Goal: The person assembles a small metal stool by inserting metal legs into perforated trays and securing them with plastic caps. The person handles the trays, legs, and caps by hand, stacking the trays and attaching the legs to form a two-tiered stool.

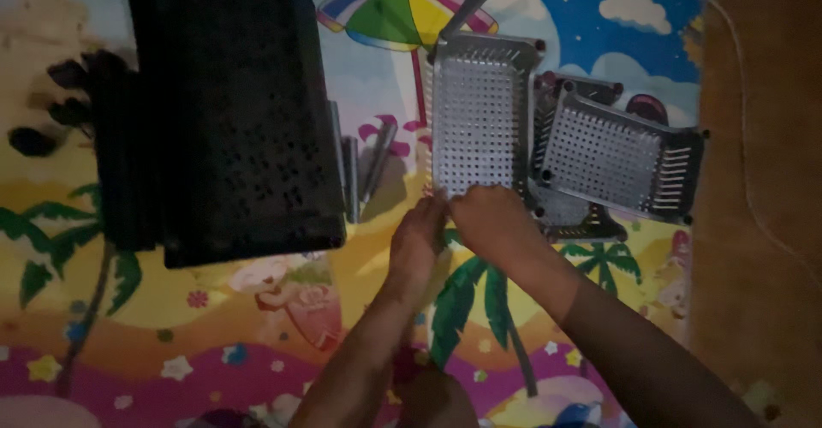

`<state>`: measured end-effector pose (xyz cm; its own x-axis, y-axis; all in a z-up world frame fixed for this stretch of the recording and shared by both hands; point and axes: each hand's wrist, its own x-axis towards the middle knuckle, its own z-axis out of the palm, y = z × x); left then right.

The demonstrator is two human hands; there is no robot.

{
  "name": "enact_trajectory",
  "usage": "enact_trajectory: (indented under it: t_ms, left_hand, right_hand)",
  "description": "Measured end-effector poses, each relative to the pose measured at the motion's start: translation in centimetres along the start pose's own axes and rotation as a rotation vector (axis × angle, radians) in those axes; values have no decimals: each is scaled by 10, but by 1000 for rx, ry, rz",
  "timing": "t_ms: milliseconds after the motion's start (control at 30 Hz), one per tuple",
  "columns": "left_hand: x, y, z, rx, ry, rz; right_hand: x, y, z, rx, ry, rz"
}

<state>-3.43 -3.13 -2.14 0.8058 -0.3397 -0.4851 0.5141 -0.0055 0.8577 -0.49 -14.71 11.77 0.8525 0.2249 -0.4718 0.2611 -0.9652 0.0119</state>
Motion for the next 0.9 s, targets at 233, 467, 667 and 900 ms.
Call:
enact_trajectory:
  t_ms: [233, 467, 667, 900]
  left_hand:
    - [-10, -17, 2, 465, 206, 253]
    - [-15, -65, -19, 842, 254, 147]
    - [-46, -45, -31, 540, 25, 204]
    - [-71, -24, 5, 302, -281, 202]
  right_hand:
    - [-26, 6, -31, 398, 139, 202]
    - [-77, 41, 51, 711, 322, 418]
    - [-95, -4, 156, 1121, 97, 560]
    - [-98, -24, 172, 1662, 601, 442]
